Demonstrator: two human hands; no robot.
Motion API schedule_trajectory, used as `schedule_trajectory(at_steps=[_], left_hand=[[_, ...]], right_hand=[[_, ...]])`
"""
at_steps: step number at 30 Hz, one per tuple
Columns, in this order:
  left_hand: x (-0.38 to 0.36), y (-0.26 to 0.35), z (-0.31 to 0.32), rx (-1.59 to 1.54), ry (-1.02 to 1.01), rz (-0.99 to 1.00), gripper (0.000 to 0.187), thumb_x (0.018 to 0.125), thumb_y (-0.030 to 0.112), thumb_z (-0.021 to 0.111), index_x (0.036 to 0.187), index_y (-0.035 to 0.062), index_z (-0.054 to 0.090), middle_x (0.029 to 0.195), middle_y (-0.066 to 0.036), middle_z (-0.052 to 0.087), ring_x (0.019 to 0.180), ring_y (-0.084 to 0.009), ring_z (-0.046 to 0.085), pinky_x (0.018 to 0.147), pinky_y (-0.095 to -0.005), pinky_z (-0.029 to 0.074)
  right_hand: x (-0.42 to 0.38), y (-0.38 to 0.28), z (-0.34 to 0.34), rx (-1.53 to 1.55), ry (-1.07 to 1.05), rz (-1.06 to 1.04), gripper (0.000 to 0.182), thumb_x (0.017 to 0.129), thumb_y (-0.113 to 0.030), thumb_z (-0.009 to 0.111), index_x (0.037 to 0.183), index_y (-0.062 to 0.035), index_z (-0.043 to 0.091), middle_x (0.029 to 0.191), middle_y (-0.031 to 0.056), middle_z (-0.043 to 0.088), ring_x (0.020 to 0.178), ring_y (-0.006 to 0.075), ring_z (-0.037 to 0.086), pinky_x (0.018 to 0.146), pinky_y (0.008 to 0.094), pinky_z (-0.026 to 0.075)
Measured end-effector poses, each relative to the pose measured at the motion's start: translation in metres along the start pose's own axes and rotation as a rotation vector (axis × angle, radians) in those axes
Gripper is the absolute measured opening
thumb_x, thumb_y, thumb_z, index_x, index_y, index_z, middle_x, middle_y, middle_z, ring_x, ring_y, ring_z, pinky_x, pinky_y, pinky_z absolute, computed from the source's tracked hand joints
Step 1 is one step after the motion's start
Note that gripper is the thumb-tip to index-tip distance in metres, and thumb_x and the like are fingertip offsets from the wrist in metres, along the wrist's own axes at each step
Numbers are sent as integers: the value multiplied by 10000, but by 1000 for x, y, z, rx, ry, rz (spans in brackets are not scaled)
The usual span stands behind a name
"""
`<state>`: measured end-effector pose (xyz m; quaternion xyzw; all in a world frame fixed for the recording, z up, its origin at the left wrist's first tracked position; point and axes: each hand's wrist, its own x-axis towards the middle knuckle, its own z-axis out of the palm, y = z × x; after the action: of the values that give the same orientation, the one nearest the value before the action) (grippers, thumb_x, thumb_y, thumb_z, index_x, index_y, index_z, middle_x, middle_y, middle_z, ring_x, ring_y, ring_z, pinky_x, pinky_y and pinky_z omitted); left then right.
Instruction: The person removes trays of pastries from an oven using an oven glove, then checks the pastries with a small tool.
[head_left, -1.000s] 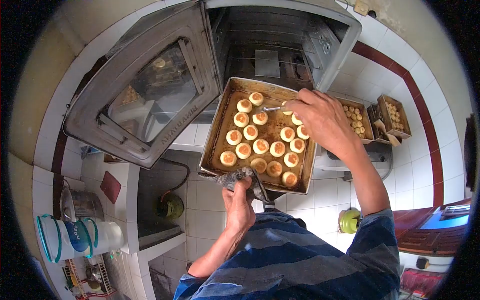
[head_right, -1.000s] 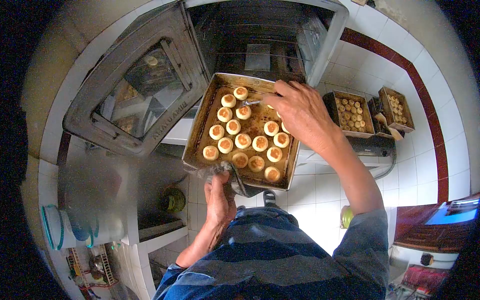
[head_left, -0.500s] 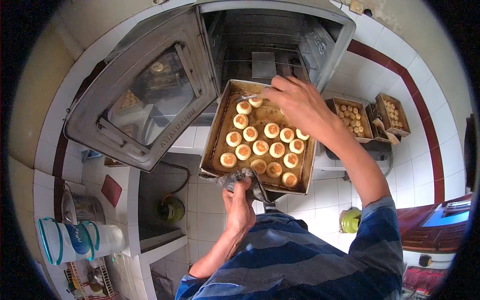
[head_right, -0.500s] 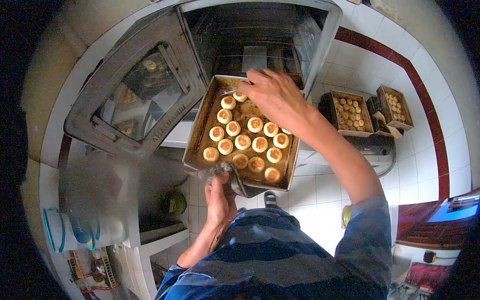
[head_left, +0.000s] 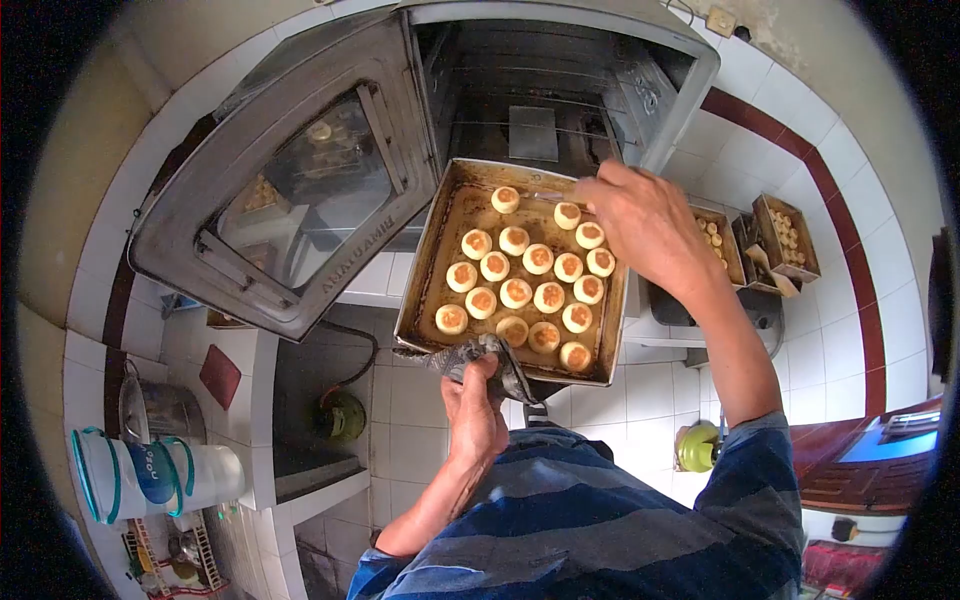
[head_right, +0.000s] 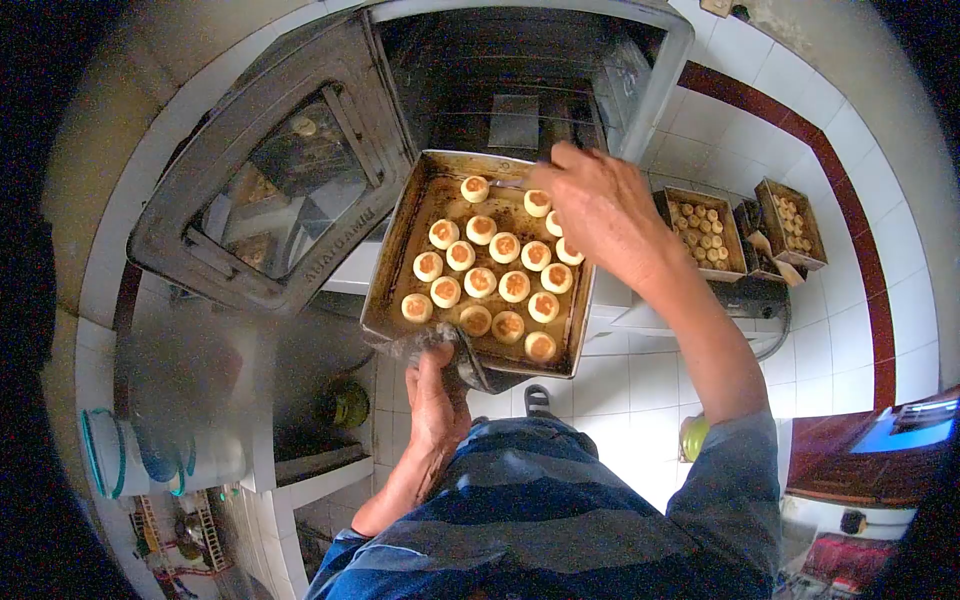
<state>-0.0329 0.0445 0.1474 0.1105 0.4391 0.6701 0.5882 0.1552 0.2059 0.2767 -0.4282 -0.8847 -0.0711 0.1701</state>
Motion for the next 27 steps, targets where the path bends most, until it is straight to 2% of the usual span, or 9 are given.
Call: schedule_trajectory(at_steps=[4,7,8,9,14,16,18,20,27], left_hand=[[1,0,0,5,38,-2,389,871,79,618,1229,-8,491,1111,-102,629,945,-181,656,801,-333,590],[1,2,1,7,-5,4,385,872,87,625,1221,-7,494,1093,-98,631,920,-179,655,791,-330,590],[-1,4,4,24,46,-12,383,873,90,626,1218,-7,492,1080,-96,631,912,-181,656,788,-332,591],[-3,5,6,40,98,-28,381,874,93,627,1215,-8,490,1067,-94,631,904,-184,657,785,-334,592],[-3,2,8,9,92,13,379,877,101,630,1208,-9,484,1069,-94,623,942,-192,648,777,-343,594],[-2,1,8,8,109,4,377,876,105,633,1203,-9,483,1072,-93,621,957,-193,643,780,-349,594],[2,-1,2,-11,13,8,358,877,111,633,1185,-3,488,1099,-93,614,966,-186,635,788,-344,587],[3,-3,-1,-5,22,10,346,879,111,629,1177,2,491,1101,-90,614,958,-181,635,789,-339,583],[1,1,3,6,76,-12,295,883,115,626,1134,21,503,1038,-62,612,919,-153,629,744,-297,564]], right_hand=[[11,9,14,-101,52,33,217,731,58,643,941,18,681,912,179,647,849,364,686,736,447,583],[14,5,22,-50,14,14,193,727,66,642,912,26,678,907,187,647,816,367,693,725,445,586],[14,4,22,-50,10,15,193,727,66,642,912,26,678,907,187,647,816,367,693,725,445,586],[12,2,21,-19,7,10,190,726,69,639,907,27,679,908,189,647,801,369,693,723,444,587],[-4,2,-2,-17,5,49,187,731,75,626,902,26,682,913,184,650,801,363,694,721,449,583],[-13,6,-15,-132,40,115,182,746,72,615,899,12,693,912,166,652,832,338,685,739,438,572],[-21,12,-21,-200,73,103,179,754,67,611,895,2,699,912,158,651,845,322,678,748,431,565],[-27,20,-21,-291,111,86,177,766,49,604,887,-18,714,908,143,645,880,289,656,789,412,536],[-31,17,-10,-247,90,25,183,763,40,605,891,-26,718,889,120,632,918,280,643,833,411,508]])
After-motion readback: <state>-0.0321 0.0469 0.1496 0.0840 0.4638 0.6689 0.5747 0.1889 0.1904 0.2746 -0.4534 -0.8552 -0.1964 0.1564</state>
